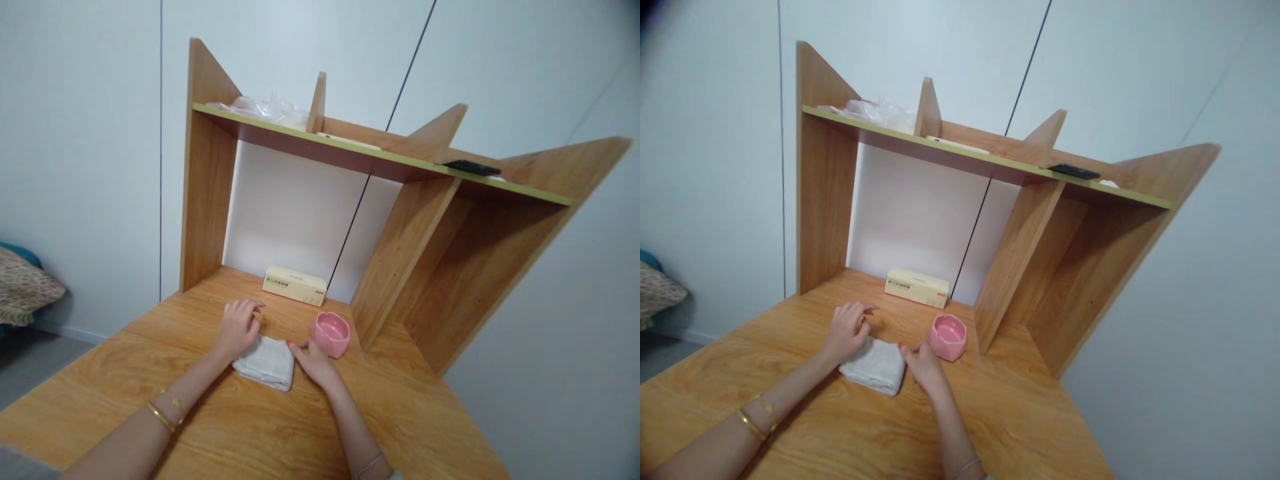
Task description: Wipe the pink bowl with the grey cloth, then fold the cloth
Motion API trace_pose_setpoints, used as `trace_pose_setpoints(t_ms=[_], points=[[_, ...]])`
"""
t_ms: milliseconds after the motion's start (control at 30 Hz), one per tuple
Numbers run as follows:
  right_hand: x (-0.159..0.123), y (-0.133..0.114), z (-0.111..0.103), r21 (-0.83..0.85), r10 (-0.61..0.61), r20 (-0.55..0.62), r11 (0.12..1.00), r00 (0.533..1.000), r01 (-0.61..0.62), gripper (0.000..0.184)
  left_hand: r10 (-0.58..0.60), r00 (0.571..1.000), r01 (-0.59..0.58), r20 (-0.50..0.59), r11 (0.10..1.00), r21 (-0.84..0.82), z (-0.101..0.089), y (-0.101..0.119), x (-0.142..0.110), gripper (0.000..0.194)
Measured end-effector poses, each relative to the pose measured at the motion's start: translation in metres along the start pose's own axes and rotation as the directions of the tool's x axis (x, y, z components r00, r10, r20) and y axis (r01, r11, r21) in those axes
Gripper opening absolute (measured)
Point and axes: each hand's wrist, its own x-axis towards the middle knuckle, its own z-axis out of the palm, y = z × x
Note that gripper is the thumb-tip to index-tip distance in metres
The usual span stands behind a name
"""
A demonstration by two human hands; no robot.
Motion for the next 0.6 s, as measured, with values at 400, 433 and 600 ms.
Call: trace_pose_setpoints(t_ms=[400,433,600], points=[[-0.010,0.005,-0.011,0.162,0.180,0.175,0.965,0.968,-0.208,0.021,0.007,1.000,-0.007,0.027,1.000,0.016,0.002,-0.002,-0.001,0.020],[-0.011,0.008,-0.016,0.164,0.191,0.172,0.962,0.967,-0.219,0.021,0.008,0.999,-0.009,0.034,1.000,0.017,0.002,-0.003,-0.001,0.019],[-0.020,0.026,-0.045,0.143,0.197,0.200,0.963,0.960,-0.227,0.022,0.029,0.996,-0.030,0.084,0.999,0.016,0.004,-0.003,-0.002,0.016]])
